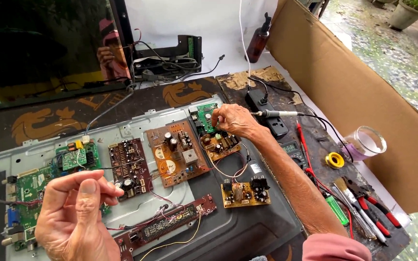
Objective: Testing and diagnosing electronic circuit boards inside a disassembled television using a multimeter and screwdriver.
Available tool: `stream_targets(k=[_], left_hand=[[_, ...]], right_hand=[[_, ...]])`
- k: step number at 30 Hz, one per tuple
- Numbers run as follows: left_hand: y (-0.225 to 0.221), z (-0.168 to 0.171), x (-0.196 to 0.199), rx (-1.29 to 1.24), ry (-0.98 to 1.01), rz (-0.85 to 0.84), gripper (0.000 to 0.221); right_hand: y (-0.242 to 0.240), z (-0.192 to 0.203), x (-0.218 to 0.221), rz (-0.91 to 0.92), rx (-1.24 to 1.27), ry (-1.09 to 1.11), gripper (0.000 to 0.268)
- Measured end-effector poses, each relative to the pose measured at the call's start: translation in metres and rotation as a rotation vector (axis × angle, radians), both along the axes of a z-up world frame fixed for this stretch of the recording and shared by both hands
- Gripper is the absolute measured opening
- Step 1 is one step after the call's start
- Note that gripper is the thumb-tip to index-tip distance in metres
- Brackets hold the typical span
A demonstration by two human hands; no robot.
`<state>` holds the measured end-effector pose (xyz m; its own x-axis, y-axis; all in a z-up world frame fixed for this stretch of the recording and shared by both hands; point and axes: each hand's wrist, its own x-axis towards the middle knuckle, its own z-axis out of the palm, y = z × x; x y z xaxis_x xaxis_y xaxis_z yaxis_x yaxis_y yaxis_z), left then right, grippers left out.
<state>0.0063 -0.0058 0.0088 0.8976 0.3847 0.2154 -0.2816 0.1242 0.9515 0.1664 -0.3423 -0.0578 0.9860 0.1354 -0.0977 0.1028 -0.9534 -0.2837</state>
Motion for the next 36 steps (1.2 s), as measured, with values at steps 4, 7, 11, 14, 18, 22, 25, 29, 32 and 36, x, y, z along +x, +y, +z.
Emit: stream_targets(k=[4,7,11,14,18,22,25,29,32,36], left_hand=[[0.000,0.005,-0.001,0.004,0.006,-0.003,0.023],[0.001,0.004,-0.001,0.001,0.007,-0.007,0.023],[0.001,0.005,-0.001,0.021,0.023,-0.007,0.021],[0.002,0.002,0.000,-0.002,-0.010,-0.017,0.021],[0.001,0.004,0.000,0.003,-0.011,-0.026,0.021],[0.003,0.004,0.000,-0.004,-0.013,-0.051,0.019],[0.003,0.006,-0.001,0.010,0.002,-0.042,0.020],[0.003,0.006,-0.001,0.000,-0.004,-0.045,0.020],[0.003,0.003,0.000,-0.003,-0.040,-0.050,0.020],[0.003,0.006,0.000,-0.015,-0.028,-0.058,0.017]], right_hand=[[0.001,0.002,0.000,0.055,-0.067,0.015,0.011],[0.002,0.001,-0.001,0.103,-0.031,-0.001,0.010],[0.004,-0.004,0.000,0.125,-0.022,-0.025,0.016],[0.002,-0.007,0.000,0.160,-0.024,-0.057,0.012],[-0.001,-0.007,-0.002,0.222,-0.083,-0.071,0.009],[-0.001,-0.010,0.004,0.291,-0.177,-0.151,0.013],[-0.001,-0.010,0.001,0.351,-0.204,-0.211,0.008],[-0.010,-0.018,0.000,0.427,-0.183,-0.293,0.015],[-0.010,-0.014,-0.003,0.412,-0.197,-0.224,0.010],[-0.006,-0.005,-0.007,0.407,0.003,-0.091,0.007]])
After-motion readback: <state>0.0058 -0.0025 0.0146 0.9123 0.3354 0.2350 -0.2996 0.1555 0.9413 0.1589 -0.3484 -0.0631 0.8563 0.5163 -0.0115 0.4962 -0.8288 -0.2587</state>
